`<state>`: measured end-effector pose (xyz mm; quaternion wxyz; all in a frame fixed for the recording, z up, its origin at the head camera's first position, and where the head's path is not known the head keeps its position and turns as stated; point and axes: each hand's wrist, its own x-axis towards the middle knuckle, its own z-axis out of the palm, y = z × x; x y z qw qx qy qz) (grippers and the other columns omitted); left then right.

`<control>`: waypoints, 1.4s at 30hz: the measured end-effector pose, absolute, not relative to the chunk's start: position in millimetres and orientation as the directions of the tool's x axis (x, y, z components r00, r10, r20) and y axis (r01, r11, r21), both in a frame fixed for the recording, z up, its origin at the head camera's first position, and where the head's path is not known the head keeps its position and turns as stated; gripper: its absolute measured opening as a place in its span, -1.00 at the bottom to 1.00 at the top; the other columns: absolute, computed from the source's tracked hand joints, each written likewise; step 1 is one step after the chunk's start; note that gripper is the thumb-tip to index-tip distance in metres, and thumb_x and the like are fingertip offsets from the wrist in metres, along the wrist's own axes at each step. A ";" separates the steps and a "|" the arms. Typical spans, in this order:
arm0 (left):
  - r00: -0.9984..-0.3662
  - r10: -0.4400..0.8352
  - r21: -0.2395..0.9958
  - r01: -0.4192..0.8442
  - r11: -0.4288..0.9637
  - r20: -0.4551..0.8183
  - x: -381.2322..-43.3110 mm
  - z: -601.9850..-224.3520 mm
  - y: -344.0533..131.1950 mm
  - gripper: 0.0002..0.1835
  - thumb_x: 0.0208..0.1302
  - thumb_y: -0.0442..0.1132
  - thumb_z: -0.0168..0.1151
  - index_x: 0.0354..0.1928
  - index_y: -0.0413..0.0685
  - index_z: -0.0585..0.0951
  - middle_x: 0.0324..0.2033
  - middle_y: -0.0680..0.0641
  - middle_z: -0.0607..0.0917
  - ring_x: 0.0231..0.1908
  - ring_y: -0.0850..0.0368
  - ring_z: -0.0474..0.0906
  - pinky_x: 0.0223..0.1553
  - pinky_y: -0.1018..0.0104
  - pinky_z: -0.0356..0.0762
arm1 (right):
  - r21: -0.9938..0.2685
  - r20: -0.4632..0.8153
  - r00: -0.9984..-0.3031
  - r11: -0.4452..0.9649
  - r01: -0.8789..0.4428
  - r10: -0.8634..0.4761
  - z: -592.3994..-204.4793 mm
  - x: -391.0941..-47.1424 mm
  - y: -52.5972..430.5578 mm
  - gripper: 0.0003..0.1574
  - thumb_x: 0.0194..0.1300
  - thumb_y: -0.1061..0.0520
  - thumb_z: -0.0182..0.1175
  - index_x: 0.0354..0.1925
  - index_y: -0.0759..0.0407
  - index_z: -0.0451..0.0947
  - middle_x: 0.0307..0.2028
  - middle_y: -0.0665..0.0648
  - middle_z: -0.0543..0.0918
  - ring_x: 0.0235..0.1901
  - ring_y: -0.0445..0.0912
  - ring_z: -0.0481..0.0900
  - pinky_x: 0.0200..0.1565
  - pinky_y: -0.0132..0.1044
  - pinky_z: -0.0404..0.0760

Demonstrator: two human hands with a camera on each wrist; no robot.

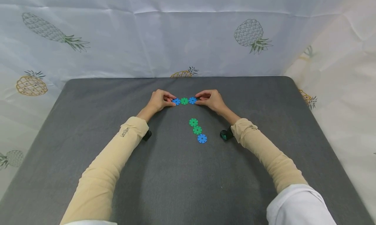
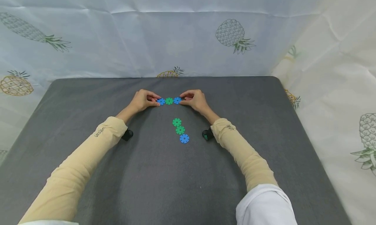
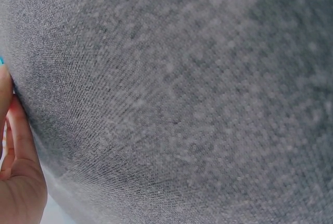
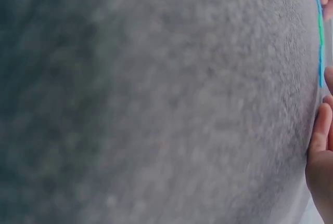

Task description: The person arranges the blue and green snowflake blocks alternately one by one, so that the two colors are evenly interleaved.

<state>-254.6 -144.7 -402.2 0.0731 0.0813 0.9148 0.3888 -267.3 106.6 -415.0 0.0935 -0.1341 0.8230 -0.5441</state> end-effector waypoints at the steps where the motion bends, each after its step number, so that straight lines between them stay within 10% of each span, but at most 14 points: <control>1: -0.976 0.206 0.722 0.092 0.685 -0.072 -254.6 -402.1 -144.4 -0.70 0.10 -0.30 0.44 -0.10 -0.25 0.72 -0.38 -0.17 0.73 -0.40 0.15 0.57 -0.22 0.30 0.48 | -0.929 -0.006 -0.944 0.350 -0.116 -0.329 -415.4 -267.5 108.4 -0.64 0.11 0.31 0.39 -0.08 0.36 0.65 -0.10 0.28 0.67 -0.29 -0.21 0.60 -0.19 -0.40 0.57; 17: -0.975 0.203 0.715 0.076 0.695 -0.093 -256.0 -401.1 -144.7 -0.69 0.10 -0.29 0.44 -0.10 -0.24 0.72 -0.41 -0.15 0.72 -0.46 0.23 0.51 -0.30 0.39 0.42 | -0.987 0.008 -0.824 0.128 -0.097 -0.567 -410.7 -263.7 130.8 -0.59 0.20 0.40 0.27 0.04 0.48 0.54 0.02 0.41 0.59 -0.05 0.07 0.62 -0.08 -0.27 0.59; 42: -0.975 0.204 0.723 0.075 0.686 -0.092 -252.6 -397.0 -142.7 -0.70 0.10 -0.30 0.44 -0.10 -0.26 0.71 -0.40 -0.15 0.72 -0.43 0.18 0.55 -0.23 0.30 0.47 | -0.992 -0.091 -0.682 0.122 0.002 -0.726 -407.7 -246.5 142.1 -0.55 0.14 0.46 0.28 0.04 0.52 0.52 0.02 0.46 0.57 -0.15 -0.05 0.65 -0.08 -0.20 0.59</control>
